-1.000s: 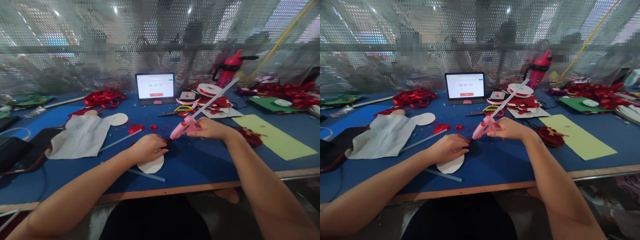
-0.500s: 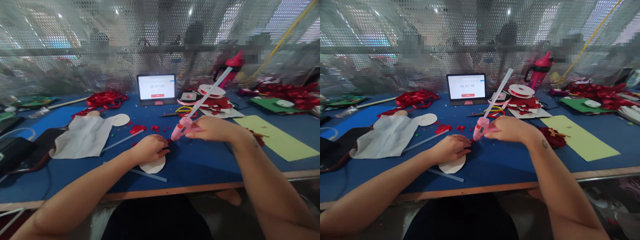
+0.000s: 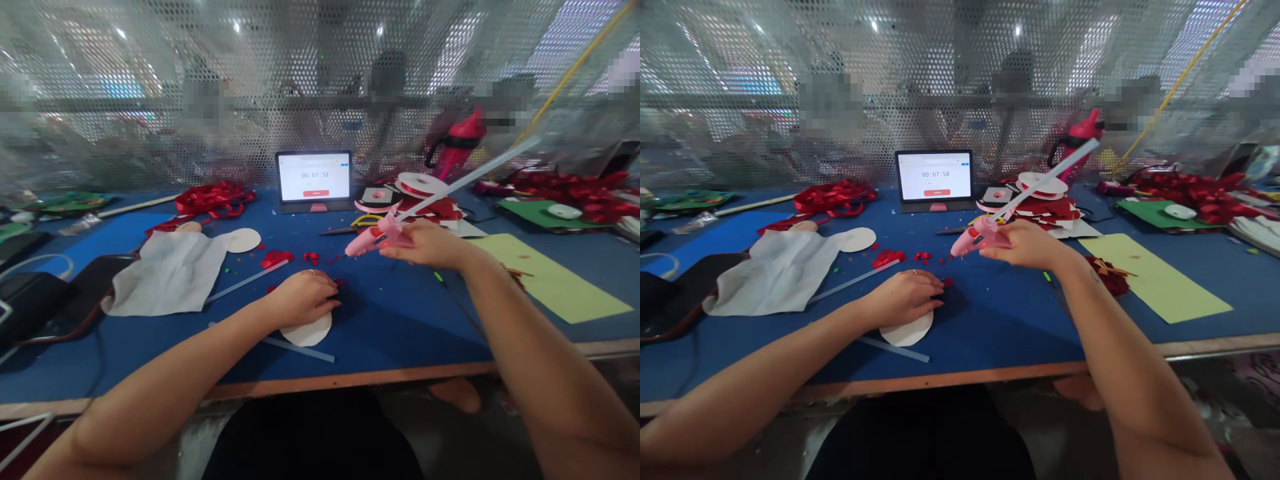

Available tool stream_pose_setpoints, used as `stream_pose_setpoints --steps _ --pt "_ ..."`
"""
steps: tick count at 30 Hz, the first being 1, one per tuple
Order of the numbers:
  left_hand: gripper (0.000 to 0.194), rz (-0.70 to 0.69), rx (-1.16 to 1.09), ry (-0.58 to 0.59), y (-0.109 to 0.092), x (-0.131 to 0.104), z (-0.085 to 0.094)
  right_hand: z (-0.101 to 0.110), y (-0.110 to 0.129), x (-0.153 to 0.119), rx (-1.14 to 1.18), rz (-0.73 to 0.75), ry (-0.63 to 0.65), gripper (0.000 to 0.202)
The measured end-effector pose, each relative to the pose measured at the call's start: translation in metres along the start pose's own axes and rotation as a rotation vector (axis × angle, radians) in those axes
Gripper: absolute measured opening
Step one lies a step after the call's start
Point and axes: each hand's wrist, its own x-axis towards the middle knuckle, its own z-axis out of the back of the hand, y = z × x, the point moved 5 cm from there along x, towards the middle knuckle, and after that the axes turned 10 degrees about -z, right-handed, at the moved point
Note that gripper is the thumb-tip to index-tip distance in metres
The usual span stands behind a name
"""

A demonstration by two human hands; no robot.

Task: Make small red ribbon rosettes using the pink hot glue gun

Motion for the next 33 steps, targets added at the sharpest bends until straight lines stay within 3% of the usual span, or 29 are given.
stream_pose_setpoints --steps 4,8,14,18,22,24,26,28,29,33 --pt "0.025 -0.017 -0.009 -0.027 0.000 -0.001 0.000 -0.016 -0.029 0.004 0.164 -0.213 0.011 0.045" --pt "0.025 -0.018 -0.002 -0.025 0.000 -0.001 0.000 -0.037 -0.038 0.012 0.338 -0.226 -0.045 0.046" --pt "0.025 -0.001 0.014 -0.023 0.001 -0.002 -0.001 -0.064 -0.033 0.025 0.212 -0.260 -0.067 0.045" --pt "0.025 -0.009 0.007 -0.031 0.000 -0.001 -0.001 -0.058 -0.034 0.021 0.161 -0.250 -0.075 0.049" --pt "0.024 -0.007 -0.003 -0.024 0.000 -0.001 -0.001 -0.031 -0.048 0.003 0.015 -0.301 -0.175 0.057" --pt "0.024 -0.008 -0.003 -0.026 0.001 -0.001 -0.001 -0.022 -0.052 -0.008 -0.106 -0.384 -0.095 0.055" --pt "0.024 -0.011 -0.002 -0.024 0.000 -0.001 0.000 -0.021 -0.041 -0.016 -0.116 -0.321 0.071 0.048" --pt "0.024 -0.009 -0.001 -0.010 0.000 0.000 -0.001 -0.028 -0.013 -0.021 -0.053 -0.117 0.192 0.037" --pt "0.024 -0.005 0.002 -0.001 0.000 0.000 -0.001 -0.032 0.003 -0.021 -0.047 -0.027 0.197 0.031" --pt "0.022 0.020 0.024 0.014 0.000 0.001 -0.001 -0.055 0.051 -0.015 -0.220 0.170 0.023 0.020"
